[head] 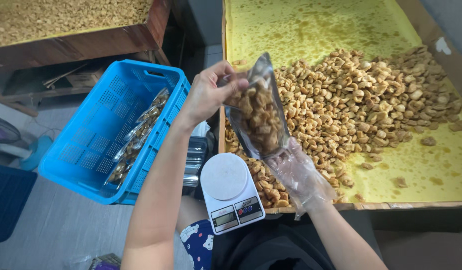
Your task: The person places pieces of fried food into a silver pouch by hand, weighs the pouch on a digital scale, and adjusts the contents by adding or removing pieces until a target weight is reached.
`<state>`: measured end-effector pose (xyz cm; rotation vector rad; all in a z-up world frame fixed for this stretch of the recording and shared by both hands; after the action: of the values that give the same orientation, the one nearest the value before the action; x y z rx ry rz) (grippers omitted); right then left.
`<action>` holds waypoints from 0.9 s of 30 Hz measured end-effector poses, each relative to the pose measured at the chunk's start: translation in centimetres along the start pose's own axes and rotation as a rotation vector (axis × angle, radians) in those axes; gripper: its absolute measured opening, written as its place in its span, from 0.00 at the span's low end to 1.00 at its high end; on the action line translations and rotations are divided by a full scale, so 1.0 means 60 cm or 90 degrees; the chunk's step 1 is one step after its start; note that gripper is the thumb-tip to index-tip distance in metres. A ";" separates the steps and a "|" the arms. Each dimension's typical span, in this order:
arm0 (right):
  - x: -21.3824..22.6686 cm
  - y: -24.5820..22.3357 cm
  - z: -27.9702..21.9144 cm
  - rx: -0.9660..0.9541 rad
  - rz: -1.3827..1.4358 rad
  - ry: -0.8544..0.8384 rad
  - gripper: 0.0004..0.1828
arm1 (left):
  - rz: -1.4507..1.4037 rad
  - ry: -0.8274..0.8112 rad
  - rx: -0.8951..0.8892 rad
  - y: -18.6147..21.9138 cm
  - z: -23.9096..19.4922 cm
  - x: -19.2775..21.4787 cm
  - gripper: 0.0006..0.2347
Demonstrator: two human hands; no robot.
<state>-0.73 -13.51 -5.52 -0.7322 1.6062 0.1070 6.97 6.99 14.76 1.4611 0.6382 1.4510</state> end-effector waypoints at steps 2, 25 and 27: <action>0.008 -0.003 -0.001 0.008 0.007 0.036 0.22 | 0.066 -0.054 -0.096 0.051 -0.016 -0.007 0.16; 0.073 0.030 0.005 -0.046 -0.024 0.098 0.23 | 0.123 -0.180 -0.016 0.051 -0.067 -0.014 0.25; 0.084 0.030 0.010 -0.057 -0.057 0.123 0.22 | 0.029 -0.156 -0.057 0.052 -0.088 -0.022 0.23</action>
<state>-1.07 -13.77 -10.86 -0.9055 1.7576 0.0441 0.96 5.89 16.07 1.5605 0.3860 1.2905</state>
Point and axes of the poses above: each hand's wrist, its own z-axis towards the middle knuckle, its own x-axis out of the back of the hand, y = z × x, the point moved 7 cm from there along z, towards the middle knuckle, and after that the axes turned 9 degrees about -y, right-handed, at the moved point
